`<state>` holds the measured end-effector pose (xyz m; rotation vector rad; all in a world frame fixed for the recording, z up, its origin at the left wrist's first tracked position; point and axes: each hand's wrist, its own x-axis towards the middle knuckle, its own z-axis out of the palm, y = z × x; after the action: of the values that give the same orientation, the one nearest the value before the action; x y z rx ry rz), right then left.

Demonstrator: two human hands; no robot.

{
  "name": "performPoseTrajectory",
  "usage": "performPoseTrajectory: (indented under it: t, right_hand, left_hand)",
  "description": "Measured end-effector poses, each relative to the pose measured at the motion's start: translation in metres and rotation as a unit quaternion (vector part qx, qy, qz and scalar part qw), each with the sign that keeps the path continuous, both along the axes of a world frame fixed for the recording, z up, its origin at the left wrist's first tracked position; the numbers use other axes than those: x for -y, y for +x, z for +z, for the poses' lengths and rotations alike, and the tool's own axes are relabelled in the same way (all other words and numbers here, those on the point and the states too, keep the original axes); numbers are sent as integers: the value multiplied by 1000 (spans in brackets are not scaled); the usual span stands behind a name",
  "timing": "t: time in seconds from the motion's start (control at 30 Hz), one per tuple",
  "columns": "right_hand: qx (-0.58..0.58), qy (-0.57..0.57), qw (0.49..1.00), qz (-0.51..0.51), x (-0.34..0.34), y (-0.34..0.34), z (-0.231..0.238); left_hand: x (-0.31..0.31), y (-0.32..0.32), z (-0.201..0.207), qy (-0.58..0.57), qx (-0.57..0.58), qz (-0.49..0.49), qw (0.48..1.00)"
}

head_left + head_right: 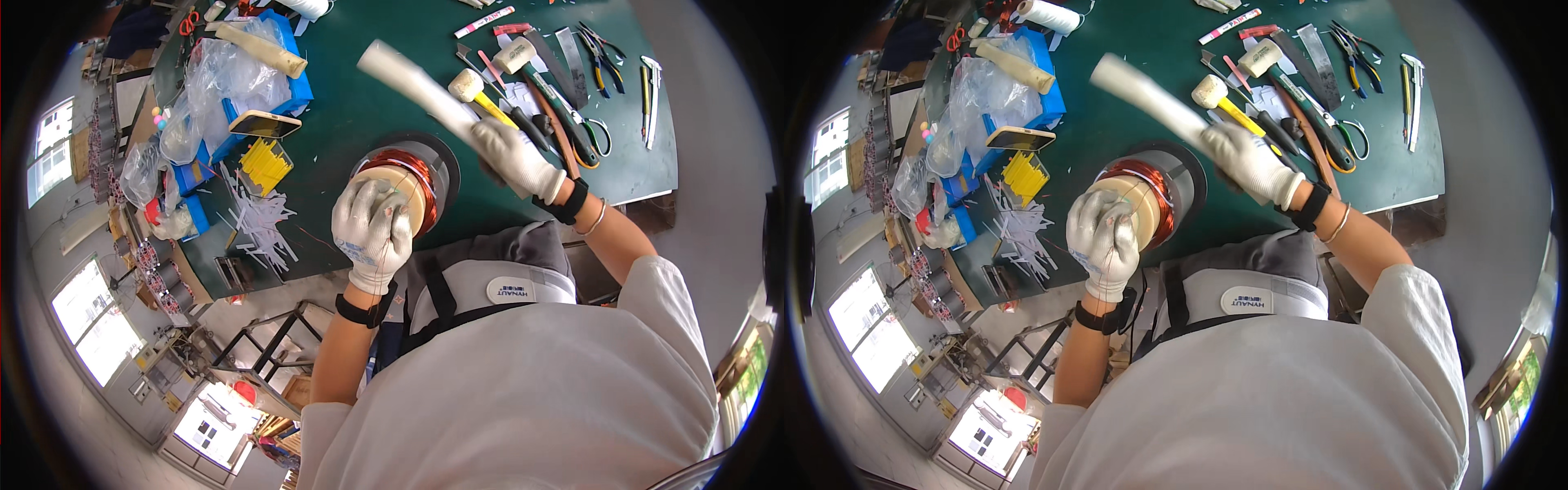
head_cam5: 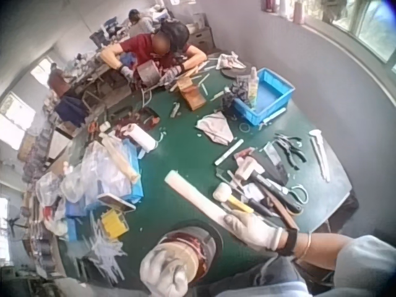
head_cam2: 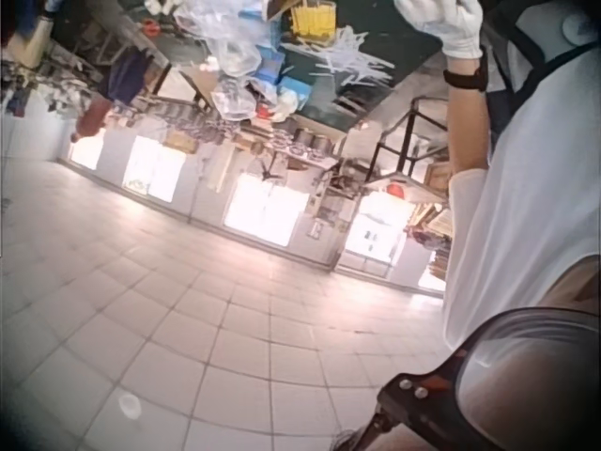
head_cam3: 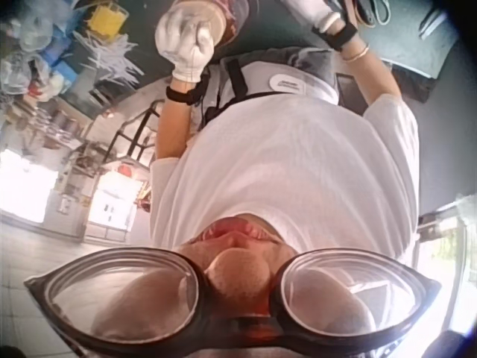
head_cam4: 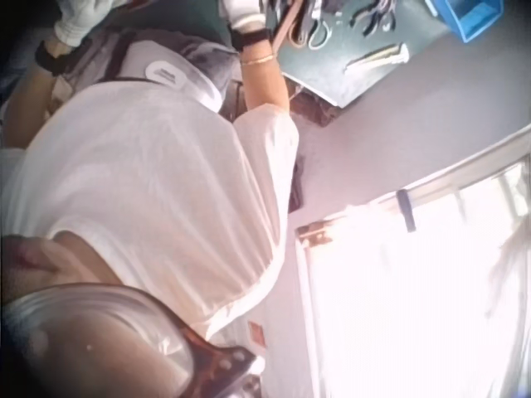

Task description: Assembling components of an electric motor including winding and shaping coils.

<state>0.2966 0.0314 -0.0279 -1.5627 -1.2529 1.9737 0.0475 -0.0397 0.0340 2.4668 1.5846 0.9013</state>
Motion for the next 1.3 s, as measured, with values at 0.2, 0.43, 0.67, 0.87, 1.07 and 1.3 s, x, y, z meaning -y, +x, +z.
performPoseTrajectory:
  t: [0.2, 0.43, 0.67, 0.87, 1.07, 1.3]
  right_hand:
    - [49, 23, 982, 180, 12, -22, 18]
    - [35, 388, 921, 16, -8, -24, -13]
    - [-33, 37, 996, -72, -36, -2, -8]
    - [78, 282, 922, 254, -29, -8, -31]
    - [199, 287, 920, 177, 27, -17, -1]
    - [-3, -1, 992, -128, 33, -3, -17]
  left_hand:
    - [-7, -15, 9, -52, -17, -75, 996]
    - [-5, 15, 12, -117, -3, 76, 990]
    - [-8, 3, 10, -101, -4, 20, 995]
    - [-8, -5, 11, -110, -5, -18, 994]
    - [-10, 5, 3, -80, 3, 2, 997]
    - [-4, 25, 1, -43, -3, 128, 991]
